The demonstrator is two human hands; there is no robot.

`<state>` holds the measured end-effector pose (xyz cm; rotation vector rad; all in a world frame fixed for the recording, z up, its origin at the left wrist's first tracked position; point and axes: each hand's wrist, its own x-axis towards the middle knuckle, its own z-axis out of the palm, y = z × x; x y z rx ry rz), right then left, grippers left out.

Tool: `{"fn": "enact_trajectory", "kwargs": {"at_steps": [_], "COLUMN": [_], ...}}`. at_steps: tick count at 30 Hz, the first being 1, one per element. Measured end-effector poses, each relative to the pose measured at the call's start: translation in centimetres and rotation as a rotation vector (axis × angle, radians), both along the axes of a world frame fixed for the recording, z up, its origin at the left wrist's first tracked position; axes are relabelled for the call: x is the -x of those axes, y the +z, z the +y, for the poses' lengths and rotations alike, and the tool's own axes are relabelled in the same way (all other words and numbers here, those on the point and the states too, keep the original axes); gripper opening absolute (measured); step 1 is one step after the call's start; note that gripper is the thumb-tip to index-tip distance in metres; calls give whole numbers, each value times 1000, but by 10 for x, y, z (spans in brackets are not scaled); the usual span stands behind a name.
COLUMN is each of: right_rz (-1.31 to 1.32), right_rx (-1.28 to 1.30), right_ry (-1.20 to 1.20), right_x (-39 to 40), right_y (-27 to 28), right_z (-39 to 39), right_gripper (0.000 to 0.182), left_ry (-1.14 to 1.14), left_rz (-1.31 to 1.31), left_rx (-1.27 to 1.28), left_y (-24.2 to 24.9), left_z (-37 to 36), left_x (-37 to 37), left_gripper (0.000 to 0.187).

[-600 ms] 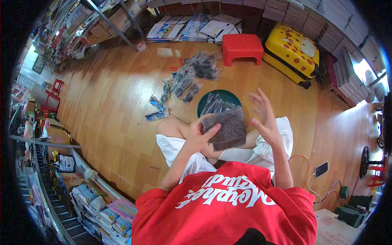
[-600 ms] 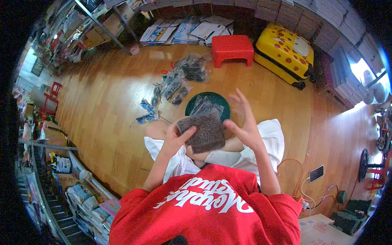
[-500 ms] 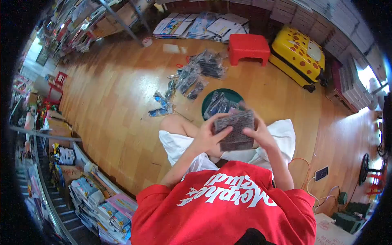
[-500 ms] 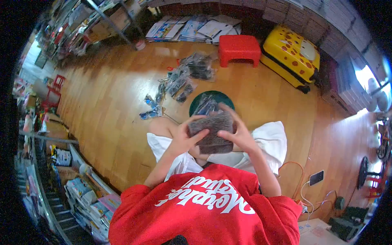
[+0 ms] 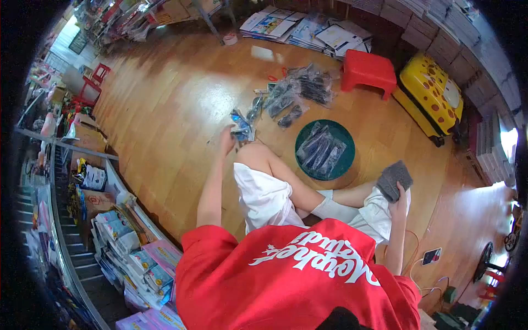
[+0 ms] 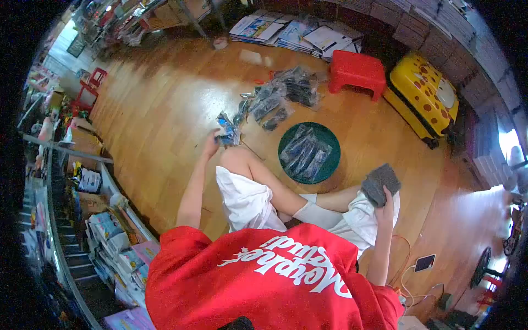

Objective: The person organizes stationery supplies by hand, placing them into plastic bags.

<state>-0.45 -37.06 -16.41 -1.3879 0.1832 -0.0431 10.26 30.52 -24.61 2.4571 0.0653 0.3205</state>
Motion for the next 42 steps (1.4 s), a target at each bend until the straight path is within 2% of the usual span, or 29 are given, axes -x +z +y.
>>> {"fn": "enact_trajectory", "kwargs": {"at_steps": [3, 6, 9, 12, 15, 16, 18, 21, 24, 25, 26, 29, 30, 31, 33, 35, 37, 38, 40, 42], "right_rz": [116, 294, 153, 163, 235, 275, 266, 255, 251, 245, 240, 215, 198, 178, 36, -88, 81, 168, -52, -360], "right_rx": [-331, -654, -462, -456, -604, -686, -649, -653, -675, -680, -689, -719, -726, -734, -92, 629, 477, 408, 499, 445], "right_ry": [-109, -218, -125, -100, -120, -135, -153, -148, -178, -194, -201, -212, -211, -211, -146, 1, 83, 116, 186, 135], "right_x": [-1, -10, -3, -1, -8, -10, -10, -8, -4, -6, -7, -5, -5, -5, 0, 9, 1, -4, -14, -19], "right_y": [-8, -11, -2, -2, 6, 9, 16, 13, 9, 10, 11, 12, 14, 16, -19, -6, 73, 112, 123, 181], "right_z": [-12, -11, -3, -3, -1, 1, 5, 4, 3, 2, 2, 5, 7, 7, -1, -2, 40, 61, 79, 115], "right_gripper": [36, 38, 40, 40, 40, 40, 40, 40, 40, 40, 41, 44, 45, 46, 48, 49, 39, 34, 46, 56], "left_ry": [37, 73, 49, 6, 111, 97, 69, -9, -53, -70, -74, -39, -76, -73, -82, -8, -221, -250, -300, -314], "left_rz": [270, 76, 650, 733, 588, 629, 713, 781, 716, 676, 680, 553, 517, 432, 268, 241, 252, 304, 408, 403], "left_rx": [-256, -509, -399, -132, -97, -36, 85, 24, 32, 57, -53, 71, 33, 109, 265, 734, 1049, 1079, 1136, 1165], "left_y": [9, -13, -11, -43, 43, 44, 51, 130, 179, 189, 196, 208, 224, 228, 231, 257, 232, 237, 261, 247], "left_z": [-14, -12, -6, 18, -15, -8, 9, -9, -25, -30, -32, -49, -66, -81, -121, -194, -234, -259, -304, -333], "left_x": [-2, -3, -7, -13, 8, 4, -7, -14, -16, -18, -24, -29, -27, -27, -24, 3, 7, 18, 45, 58], "left_gripper": [56, 59, 53, 47, 45, 43, 41, 39, 34, 34, 39, 49, 55, 54, 51, 40, 29, 28, 25, 28]}}
